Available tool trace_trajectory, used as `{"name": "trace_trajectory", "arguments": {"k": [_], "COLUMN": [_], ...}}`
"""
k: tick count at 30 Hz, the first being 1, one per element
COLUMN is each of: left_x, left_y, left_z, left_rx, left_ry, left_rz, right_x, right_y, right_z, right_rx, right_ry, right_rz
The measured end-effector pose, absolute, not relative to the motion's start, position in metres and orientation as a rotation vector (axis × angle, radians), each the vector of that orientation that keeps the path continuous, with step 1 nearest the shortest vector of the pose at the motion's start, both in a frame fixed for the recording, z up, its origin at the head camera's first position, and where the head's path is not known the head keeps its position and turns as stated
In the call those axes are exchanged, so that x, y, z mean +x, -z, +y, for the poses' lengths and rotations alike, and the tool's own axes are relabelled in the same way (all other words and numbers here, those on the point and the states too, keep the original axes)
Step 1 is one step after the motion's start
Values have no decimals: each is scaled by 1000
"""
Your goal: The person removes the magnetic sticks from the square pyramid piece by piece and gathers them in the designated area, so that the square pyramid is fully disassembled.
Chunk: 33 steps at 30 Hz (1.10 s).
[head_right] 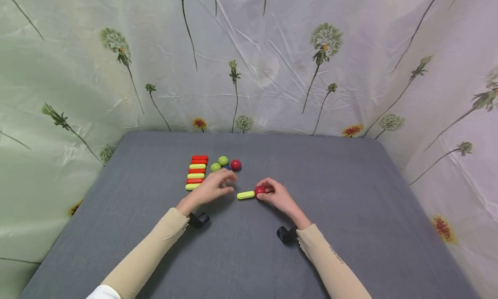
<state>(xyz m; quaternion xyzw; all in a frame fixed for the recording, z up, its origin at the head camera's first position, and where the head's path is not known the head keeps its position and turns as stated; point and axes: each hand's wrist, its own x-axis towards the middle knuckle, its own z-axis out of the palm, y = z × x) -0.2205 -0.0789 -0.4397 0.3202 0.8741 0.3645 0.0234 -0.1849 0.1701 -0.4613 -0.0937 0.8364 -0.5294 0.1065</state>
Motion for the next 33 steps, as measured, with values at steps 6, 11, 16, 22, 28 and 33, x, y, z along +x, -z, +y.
{"name": "trace_trajectory", "arguments": {"k": [6,11,16,22,28,33], "left_x": [-208,-207,-206,-207,-207,-207], "left_y": [451,452,448,443,444,441], "left_z": [-55,-48,-47,-46,-50,-64], "left_rx": [1144,1186,1165,1196,1170,1115], "left_ry": [-747,-620,-532,-507,-572,-694], "left_rz": [2611,2729,2783,2812,2783,2773], "right_x": [-186,-185,-184,-181,-181,-181], "right_y": [461,462,459,456,455,452], "right_z": [170,171,169,165,166,168], "right_rx": [-279,-327,-317,-251,-161,-90], "right_ry": [1553,1553,1549,1546,1557,1556], "right_rz": [2461,2469,2475,2507,2560,2576]}}
